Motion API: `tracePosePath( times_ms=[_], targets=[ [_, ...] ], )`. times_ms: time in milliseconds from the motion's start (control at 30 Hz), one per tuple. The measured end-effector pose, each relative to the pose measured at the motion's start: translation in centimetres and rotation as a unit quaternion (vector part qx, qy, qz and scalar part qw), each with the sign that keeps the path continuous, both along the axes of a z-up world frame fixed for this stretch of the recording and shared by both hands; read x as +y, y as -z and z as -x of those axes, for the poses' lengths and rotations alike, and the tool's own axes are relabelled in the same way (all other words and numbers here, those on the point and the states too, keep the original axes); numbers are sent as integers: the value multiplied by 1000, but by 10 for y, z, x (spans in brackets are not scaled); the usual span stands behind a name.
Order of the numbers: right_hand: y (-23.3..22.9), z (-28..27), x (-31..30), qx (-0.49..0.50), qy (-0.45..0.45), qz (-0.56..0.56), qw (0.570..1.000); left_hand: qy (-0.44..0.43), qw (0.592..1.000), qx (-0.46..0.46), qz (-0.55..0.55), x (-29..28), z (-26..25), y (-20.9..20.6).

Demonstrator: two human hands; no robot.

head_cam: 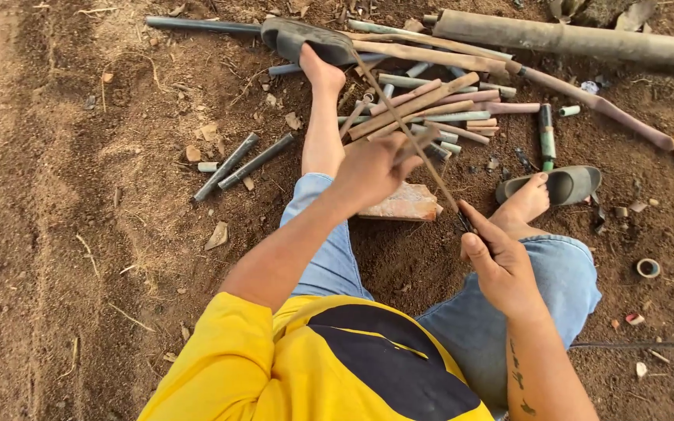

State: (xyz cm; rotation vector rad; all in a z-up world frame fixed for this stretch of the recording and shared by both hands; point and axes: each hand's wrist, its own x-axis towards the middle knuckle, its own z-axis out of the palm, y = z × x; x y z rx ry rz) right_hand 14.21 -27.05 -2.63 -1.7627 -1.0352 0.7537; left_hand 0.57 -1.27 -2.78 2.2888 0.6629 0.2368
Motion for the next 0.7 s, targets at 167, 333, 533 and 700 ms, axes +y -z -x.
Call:
tracePosePath(
  times_ms=[167,333,533,700],
  targets=[
    [3,-1,0,-5,9,-1,1000,-13,1000,-19,-9,-4,0,-2],
    [-7,5,5,-12,5,-14,1000,-9,1000,13,-12,5,-3,26],
    [-6,2,4,-8,14,-14,1000,0,999,16,-34,-11,-5,12],
    [-7,2,3,1,17,-14,1000,0,1000,17,-6,-12,-4,-15]
  ],
)
